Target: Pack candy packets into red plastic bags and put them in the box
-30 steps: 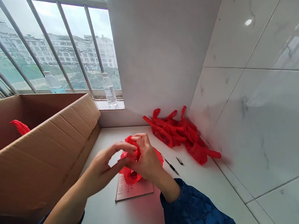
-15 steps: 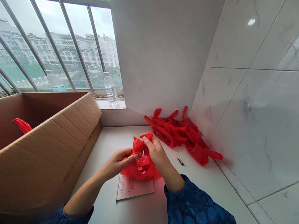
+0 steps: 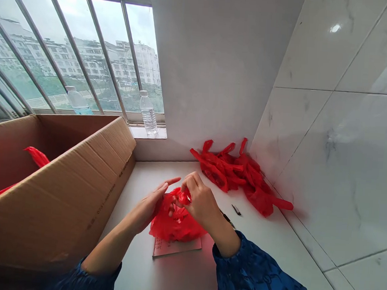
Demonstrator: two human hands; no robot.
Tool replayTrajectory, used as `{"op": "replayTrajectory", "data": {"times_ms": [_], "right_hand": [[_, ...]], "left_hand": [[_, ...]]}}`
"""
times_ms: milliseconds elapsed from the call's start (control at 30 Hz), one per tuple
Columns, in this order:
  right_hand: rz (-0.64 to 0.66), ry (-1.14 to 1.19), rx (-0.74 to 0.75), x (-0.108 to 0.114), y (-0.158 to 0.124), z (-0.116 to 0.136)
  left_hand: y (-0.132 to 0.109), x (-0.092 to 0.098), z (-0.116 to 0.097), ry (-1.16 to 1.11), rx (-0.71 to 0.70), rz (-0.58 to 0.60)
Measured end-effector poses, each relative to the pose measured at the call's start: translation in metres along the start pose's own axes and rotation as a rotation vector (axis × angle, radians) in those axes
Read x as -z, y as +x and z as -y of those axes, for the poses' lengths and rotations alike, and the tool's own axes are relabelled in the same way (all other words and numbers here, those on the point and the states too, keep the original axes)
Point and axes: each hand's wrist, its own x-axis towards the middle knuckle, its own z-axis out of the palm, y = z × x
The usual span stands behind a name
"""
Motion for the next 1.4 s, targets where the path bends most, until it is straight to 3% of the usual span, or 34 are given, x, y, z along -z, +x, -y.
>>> {"op": "replayTrajectory", "data": {"times_ms": [133,300,533,700,800,867,1000,1100,1233,1400], "right_hand": [[0.039,-0.108,0.061,0.011,0.0,0.009],[0.139,-0.166,0.061,0.038,-0.004,0.021],[0.469,-0.075,-0.206,0.074,-0.023,0.026],[0.589,0.131,-0.319,0.082,-0.016,0.012],[0.433,0.107,-0.348,0.071,-0.013,-0.005],[0.313,-0.054,-0.325,0.054,-0.016,-0.016],[0.517,-0.103,-0.201,0.007,-0.036,-0.031],[0.581,-0.155,-0.189,-0.023,-0.05,-0.039],[0.614,-0.208,-0.217,-0.049,-0.06,-0.053],[0.622,-0.179,-0.242,-0.063,-0.069,-0.067]], "left_hand": [[0.0,0.001,0.0,0.016,-0.081,-0.054],[0.005,0.01,0.003,-0.008,-0.2,-0.268],[0.034,0.045,0.027,-0.069,-0.279,-0.545],[0.038,0.048,0.039,-0.045,-0.329,-0.583],[0.022,0.042,0.045,0.089,-0.327,-0.547],[0.007,0.037,0.053,0.362,-0.304,-0.496],[-0.012,0.025,0.07,1.043,-0.37,-0.305],[-0.006,0.018,0.081,1.348,-0.408,-0.218],[0.014,0.023,0.101,1.534,-0.307,-0.167],[0.025,0.035,0.123,1.529,-0.267,-0.139]]}}
